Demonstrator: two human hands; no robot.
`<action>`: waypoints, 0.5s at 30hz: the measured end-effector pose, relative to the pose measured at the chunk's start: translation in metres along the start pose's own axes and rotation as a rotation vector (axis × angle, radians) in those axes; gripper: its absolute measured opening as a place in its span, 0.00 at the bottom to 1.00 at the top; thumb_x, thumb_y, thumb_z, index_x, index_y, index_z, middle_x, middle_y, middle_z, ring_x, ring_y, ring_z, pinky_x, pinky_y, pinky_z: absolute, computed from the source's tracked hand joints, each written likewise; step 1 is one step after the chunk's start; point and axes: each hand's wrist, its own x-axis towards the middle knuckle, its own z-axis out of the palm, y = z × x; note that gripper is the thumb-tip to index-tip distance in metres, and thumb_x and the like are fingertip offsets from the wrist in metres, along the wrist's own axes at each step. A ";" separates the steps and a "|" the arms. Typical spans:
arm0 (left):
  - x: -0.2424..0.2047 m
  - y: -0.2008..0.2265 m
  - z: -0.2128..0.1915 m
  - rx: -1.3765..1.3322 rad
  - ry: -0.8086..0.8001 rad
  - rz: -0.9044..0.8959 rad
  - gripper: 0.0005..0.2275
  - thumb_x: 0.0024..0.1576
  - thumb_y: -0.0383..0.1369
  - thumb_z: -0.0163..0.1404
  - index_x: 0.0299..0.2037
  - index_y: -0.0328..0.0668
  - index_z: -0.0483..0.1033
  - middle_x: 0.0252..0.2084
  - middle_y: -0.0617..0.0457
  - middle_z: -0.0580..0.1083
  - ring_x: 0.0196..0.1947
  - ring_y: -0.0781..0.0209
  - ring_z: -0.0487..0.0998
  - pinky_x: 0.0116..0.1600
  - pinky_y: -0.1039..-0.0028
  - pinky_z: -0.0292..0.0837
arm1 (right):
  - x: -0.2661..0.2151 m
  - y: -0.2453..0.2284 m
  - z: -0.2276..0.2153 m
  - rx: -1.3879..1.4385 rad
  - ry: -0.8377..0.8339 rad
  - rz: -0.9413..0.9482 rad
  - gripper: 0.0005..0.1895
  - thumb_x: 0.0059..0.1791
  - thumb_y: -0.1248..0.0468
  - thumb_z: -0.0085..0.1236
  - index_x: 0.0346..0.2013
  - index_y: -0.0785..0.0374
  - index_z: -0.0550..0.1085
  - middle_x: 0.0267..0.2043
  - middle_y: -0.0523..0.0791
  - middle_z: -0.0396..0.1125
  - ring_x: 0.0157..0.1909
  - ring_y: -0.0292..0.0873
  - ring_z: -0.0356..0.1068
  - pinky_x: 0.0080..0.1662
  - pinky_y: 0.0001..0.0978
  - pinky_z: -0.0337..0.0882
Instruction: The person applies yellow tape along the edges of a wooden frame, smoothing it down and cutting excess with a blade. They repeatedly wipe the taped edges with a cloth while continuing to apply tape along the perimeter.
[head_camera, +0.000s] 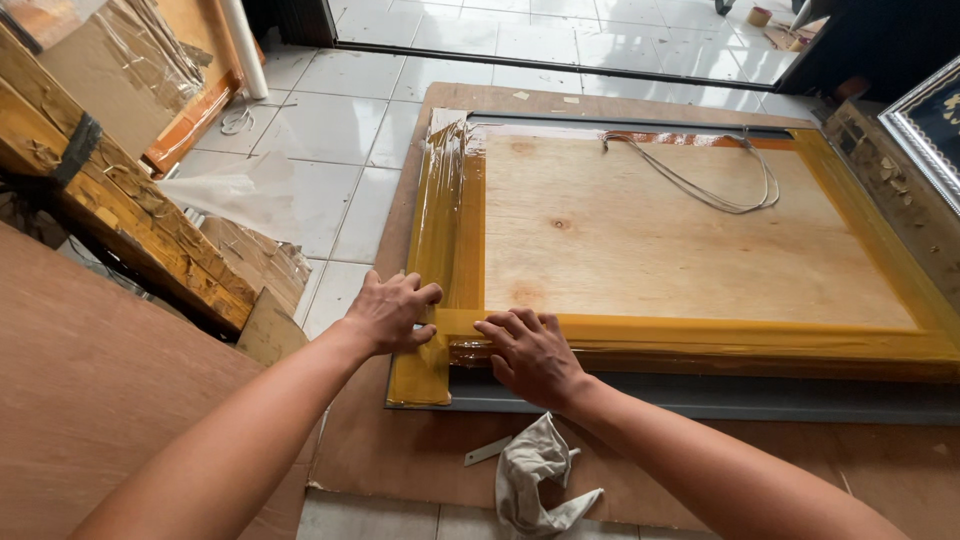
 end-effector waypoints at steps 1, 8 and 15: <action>0.003 0.000 0.002 -0.001 -0.004 0.000 0.22 0.55 0.60 0.56 0.56 0.71 0.72 0.46 0.61 0.72 0.50 0.56 0.80 0.53 0.50 0.71 | 0.000 0.000 0.000 0.003 -0.002 0.001 0.32 0.50 0.53 0.61 0.71 0.45 0.71 0.64 0.38 0.66 0.69 0.48 0.63 0.62 0.53 0.64; 0.008 0.010 0.011 0.093 -0.009 0.016 0.21 0.54 0.56 0.59 0.57 0.71 0.78 0.51 0.56 0.76 0.55 0.52 0.81 0.57 0.47 0.67 | -0.024 -0.013 -0.021 0.345 -0.097 -0.313 0.22 0.52 0.41 0.63 0.56 0.46 0.78 0.50 0.39 0.73 0.56 0.46 0.70 0.51 0.42 0.66; 0.011 0.014 0.007 0.129 -0.023 -0.001 0.21 0.55 0.56 0.58 0.58 0.72 0.78 0.51 0.55 0.74 0.54 0.51 0.80 0.57 0.48 0.64 | -0.065 0.006 -0.018 0.283 -0.289 -0.629 0.32 0.39 0.34 0.66 0.56 0.33 0.78 0.51 0.36 0.67 0.56 0.47 0.64 0.49 0.47 0.62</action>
